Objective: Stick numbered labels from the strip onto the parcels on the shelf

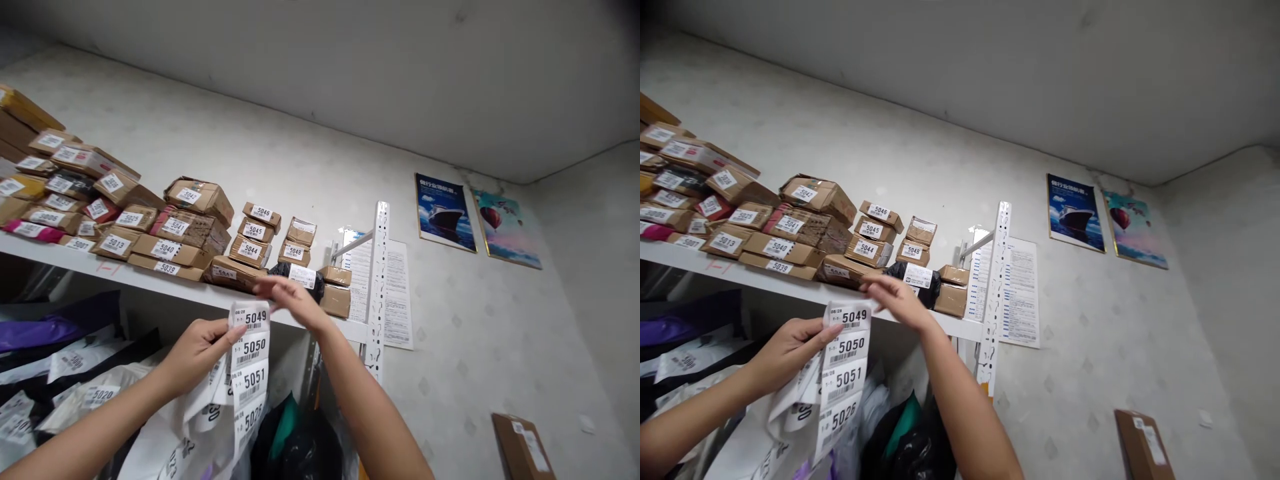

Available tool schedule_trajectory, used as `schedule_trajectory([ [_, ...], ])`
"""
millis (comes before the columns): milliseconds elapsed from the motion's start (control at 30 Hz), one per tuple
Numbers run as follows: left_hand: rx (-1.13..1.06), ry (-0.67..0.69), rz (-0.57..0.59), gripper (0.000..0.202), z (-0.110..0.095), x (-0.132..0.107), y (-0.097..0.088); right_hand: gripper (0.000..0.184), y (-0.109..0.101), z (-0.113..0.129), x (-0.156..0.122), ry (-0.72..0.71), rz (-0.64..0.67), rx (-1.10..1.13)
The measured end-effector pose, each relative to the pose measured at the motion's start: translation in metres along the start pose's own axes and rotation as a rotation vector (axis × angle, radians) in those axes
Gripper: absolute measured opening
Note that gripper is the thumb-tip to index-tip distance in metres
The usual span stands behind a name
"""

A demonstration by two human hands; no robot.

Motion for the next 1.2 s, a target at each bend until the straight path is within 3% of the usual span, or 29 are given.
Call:
schedule_trajectory([
  [67,-0.026,-0.012,0.010,0.047,0.003,0.004,0.000,0.032,0.019,-0.001,-0.018,0.051,0.001,0.154],
  [167,-0.074,-0.087,0.006,0.043,0.012,0.009,0.002,0.025,0.012,-0.009,-0.033,0.091,-0.210,0.153],
  [300,-0.151,-0.158,-0.112,0.039,0.016,0.016,-0.002,0.019,0.010,-0.017,-0.036,0.094,-0.277,0.114],
  [467,-0.279,-0.163,-0.121,0.044,0.011,0.020,0.008,0.014,0.002,-0.016,-0.042,0.054,-0.422,0.081],
  [600,-0.376,-0.244,-0.129,0.041,0.019,0.019,0.014,0.010,-0.006,-0.009,-0.048,-0.001,-0.574,0.019],
  [833,-0.490,-0.342,-0.179,0.042,0.029,0.017,0.016,0.009,-0.010,-0.003,-0.044,-0.026,-0.636,0.020],
  [1000,-0.284,-0.312,-0.165,0.044,0.020,0.015,0.012,0.008,-0.017,0.024,-0.036,-0.143,-0.687,-0.172],
  [1100,-0.099,-0.258,-0.145,0.048,0.015,0.009,0.010,0.011,-0.043,0.024,-0.021,-0.166,-0.761,-0.164],
  [1200,0.060,-0.193,-0.078,0.050,0.012,-0.001,0.015,0.020,-0.100,0.005,-0.001,-0.048,-0.990,-0.229],
])
Point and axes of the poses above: each hand's wrist, its own x-axis towards the middle knuckle, its own y-axis out of the palm, z = x × y, the point moved 10 cm from there along x, towards the middle knuckle, and after that the axes turned 9 degrees about -x, right-handed, at the moved point
